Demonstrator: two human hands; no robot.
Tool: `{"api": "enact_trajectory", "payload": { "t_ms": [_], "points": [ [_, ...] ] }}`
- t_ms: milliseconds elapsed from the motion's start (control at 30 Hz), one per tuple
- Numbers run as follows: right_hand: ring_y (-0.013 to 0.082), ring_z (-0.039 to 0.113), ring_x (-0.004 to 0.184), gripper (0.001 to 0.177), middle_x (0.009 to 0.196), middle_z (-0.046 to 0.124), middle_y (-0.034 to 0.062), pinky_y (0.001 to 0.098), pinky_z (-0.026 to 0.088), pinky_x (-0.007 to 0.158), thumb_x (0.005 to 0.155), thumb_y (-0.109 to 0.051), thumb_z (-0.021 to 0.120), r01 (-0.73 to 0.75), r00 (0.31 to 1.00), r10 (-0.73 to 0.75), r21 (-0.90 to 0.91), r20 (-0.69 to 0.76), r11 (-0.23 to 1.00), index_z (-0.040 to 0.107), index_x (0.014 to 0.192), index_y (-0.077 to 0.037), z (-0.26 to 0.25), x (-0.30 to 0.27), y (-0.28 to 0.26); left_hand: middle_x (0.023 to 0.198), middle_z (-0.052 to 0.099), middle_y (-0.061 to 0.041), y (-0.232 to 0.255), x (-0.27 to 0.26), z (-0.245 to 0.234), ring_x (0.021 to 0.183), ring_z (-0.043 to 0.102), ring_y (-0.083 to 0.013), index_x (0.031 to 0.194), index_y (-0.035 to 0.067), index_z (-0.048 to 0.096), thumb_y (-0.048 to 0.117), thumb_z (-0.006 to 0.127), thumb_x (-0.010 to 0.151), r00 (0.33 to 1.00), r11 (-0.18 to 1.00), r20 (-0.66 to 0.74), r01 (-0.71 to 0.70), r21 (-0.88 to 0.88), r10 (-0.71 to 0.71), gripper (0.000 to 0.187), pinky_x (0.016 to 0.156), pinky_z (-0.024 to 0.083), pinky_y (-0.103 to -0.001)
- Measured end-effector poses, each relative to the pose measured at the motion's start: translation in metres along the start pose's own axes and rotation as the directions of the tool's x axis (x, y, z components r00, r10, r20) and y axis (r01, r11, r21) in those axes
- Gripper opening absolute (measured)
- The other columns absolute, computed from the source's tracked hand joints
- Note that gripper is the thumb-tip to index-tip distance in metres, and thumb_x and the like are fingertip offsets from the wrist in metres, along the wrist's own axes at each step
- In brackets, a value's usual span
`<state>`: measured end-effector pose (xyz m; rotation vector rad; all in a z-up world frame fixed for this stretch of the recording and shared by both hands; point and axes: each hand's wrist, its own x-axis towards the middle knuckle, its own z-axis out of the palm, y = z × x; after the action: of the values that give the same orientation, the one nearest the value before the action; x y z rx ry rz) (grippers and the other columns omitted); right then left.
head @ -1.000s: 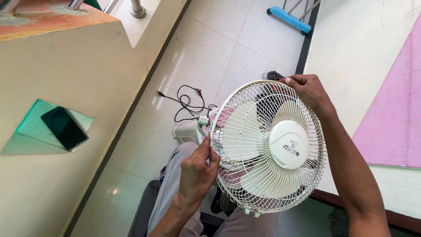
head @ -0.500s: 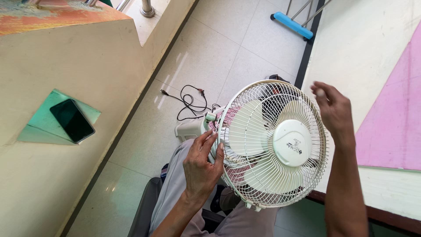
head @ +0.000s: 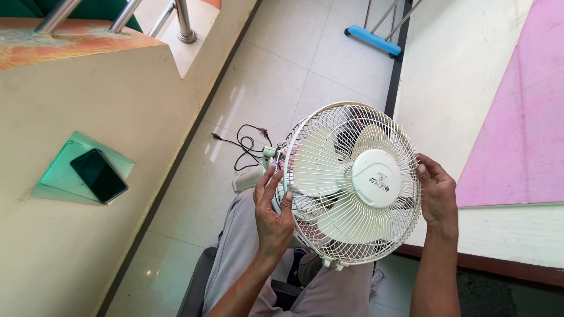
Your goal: The person reassembles a small electric fan by attaching the front wire cage and outer plastic ring to the fan head. They align the parts, press them into place, and use a screwdriver to tighten the central screw securing the assembly.
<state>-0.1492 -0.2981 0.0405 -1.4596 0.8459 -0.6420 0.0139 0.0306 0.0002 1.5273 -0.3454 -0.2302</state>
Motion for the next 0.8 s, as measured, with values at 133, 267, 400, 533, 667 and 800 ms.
{"api": "enact_trajectory", "payload": {
  "t_ms": [133,267,400,533,667,800],
  "points": [
    [0.0201,0.069,0.101,0.046,0.114,0.070,0.0154,0.0315,0.059,0.084,0.096,-0.016,0.073,-0.212,0.977,0.200,0.205,0.079,0.956,0.060,0.133,0.008,-0.026,0.027,0.010,0.150,0.048,-0.018,-0.007,0.011,-0.006,0.142,0.045,-0.0338,0.133,0.003,0.062,0.020,0.067,0.096,1.000,0.996,-0.016,-0.005,-0.086,0.003,0.041,0.117,0.040,-0.049],
    [0.0182,0.069,0.100,0.049,0.113,0.070,0.0167,0.0272,0.059,0.085,0.095,-0.010,0.075,-0.274,0.960,0.256,0.182,0.118,0.944,0.058,0.134,0.013,-0.039,0.051,0.015,0.133,0.063,-0.021,-0.011,0.019,-0.001,0.127,0.058,-0.0320,0.133,0.003,0.062,0.022,0.075,0.090,0.955,0.741,0.122,0.286,-0.607,-0.269,0.049,0.112,0.046,-0.047],
    [0.0170,0.072,0.098,0.053,0.112,0.072,0.0162,0.0267,0.063,0.083,0.088,-0.013,0.073,-0.422,0.892,0.401,0.068,0.207,0.904,0.056,0.132,0.013,-0.042,0.074,0.008,0.129,0.065,-0.014,-0.016,0.023,-0.001,0.119,0.057,-0.0303,0.129,0.002,0.064,0.031,0.081,0.082,0.925,0.856,0.068,0.371,-0.359,-0.373,0.058,0.106,0.047,-0.051],
    [0.0180,0.073,0.094,0.051,0.108,0.073,0.0186,0.0261,0.062,0.084,0.084,-0.006,0.075,-0.560,0.816,0.478,0.234,0.326,0.795,0.059,0.127,0.015,-0.043,0.083,0.007,0.126,0.066,-0.014,-0.008,0.040,-0.002,0.121,0.058,-0.0271,0.130,0.002,0.062,0.043,0.082,0.078,0.951,0.949,0.064,0.308,-0.075,-0.303,0.069,0.110,0.036,-0.051],
    [0.0175,0.073,0.093,0.040,0.106,0.073,0.0174,0.0247,0.061,0.087,0.088,-0.003,0.076,-0.534,0.838,0.472,0.231,0.273,0.814,0.063,0.122,0.013,-0.045,0.083,0.008,0.116,0.059,-0.021,0.019,0.085,-0.006,0.110,0.055,-0.0298,0.130,0.001,0.060,0.054,0.065,0.090,0.965,0.928,0.053,0.231,0.294,-0.257,0.066,0.096,0.046,-0.051],
    [0.0169,0.074,0.093,0.037,0.104,0.073,0.0161,0.0249,0.062,0.088,0.086,-0.003,0.076,-0.520,0.854,0.480,0.284,0.203,0.806,0.064,0.118,0.010,-0.039,0.075,0.005,0.107,0.061,-0.024,0.057,0.112,0.000,0.105,0.057,-0.0336,0.124,0.000,0.062,0.060,0.054,0.101,0.920,0.484,0.348,-0.225,0.846,-0.182,0.066,0.092,0.045,-0.053]
  ]
}}
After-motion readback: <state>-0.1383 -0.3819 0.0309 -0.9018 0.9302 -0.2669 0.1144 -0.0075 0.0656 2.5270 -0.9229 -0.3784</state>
